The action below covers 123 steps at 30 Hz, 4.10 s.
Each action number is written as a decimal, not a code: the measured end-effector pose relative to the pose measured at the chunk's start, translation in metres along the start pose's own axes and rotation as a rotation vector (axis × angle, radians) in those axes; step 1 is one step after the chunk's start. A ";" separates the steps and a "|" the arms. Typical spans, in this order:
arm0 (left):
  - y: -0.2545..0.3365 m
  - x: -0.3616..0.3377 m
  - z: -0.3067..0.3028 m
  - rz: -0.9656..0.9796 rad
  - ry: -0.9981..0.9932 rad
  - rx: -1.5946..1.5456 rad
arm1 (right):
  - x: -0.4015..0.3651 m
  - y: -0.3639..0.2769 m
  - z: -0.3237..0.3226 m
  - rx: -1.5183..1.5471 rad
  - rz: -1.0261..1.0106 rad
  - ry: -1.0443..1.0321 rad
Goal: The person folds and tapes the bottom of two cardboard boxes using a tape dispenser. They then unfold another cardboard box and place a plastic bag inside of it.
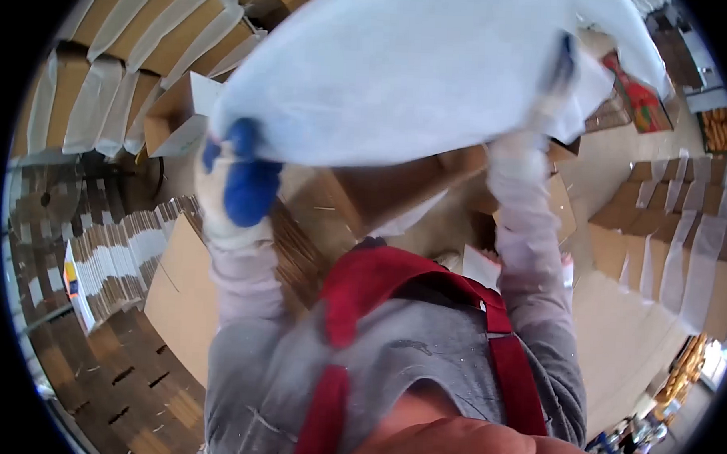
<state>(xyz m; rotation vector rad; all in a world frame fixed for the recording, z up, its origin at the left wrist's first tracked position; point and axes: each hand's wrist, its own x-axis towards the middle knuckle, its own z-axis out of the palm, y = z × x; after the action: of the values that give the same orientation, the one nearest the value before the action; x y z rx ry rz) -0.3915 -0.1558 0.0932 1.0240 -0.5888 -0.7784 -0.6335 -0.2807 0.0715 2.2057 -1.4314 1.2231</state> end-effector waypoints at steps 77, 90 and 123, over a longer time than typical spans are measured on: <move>-0.105 -0.153 -0.117 0.573 -0.773 1.407 | -0.219 0.052 -0.035 0.255 -0.120 -0.636; -0.066 0.029 -0.095 0.470 -1.006 1.912 | -0.393 0.183 -0.001 0.903 1.414 -0.364; -0.093 -0.022 -0.067 -0.200 -0.046 1.815 | 0.059 0.319 0.337 -0.243 -0.066 -1.077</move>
<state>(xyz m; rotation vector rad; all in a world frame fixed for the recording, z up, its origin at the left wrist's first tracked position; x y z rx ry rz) -0.3816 -0.1318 -0.0204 2.7317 -1.2752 -0.2460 -0.7179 -0.6746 -0.1660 2.7809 -1.6308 -0.2920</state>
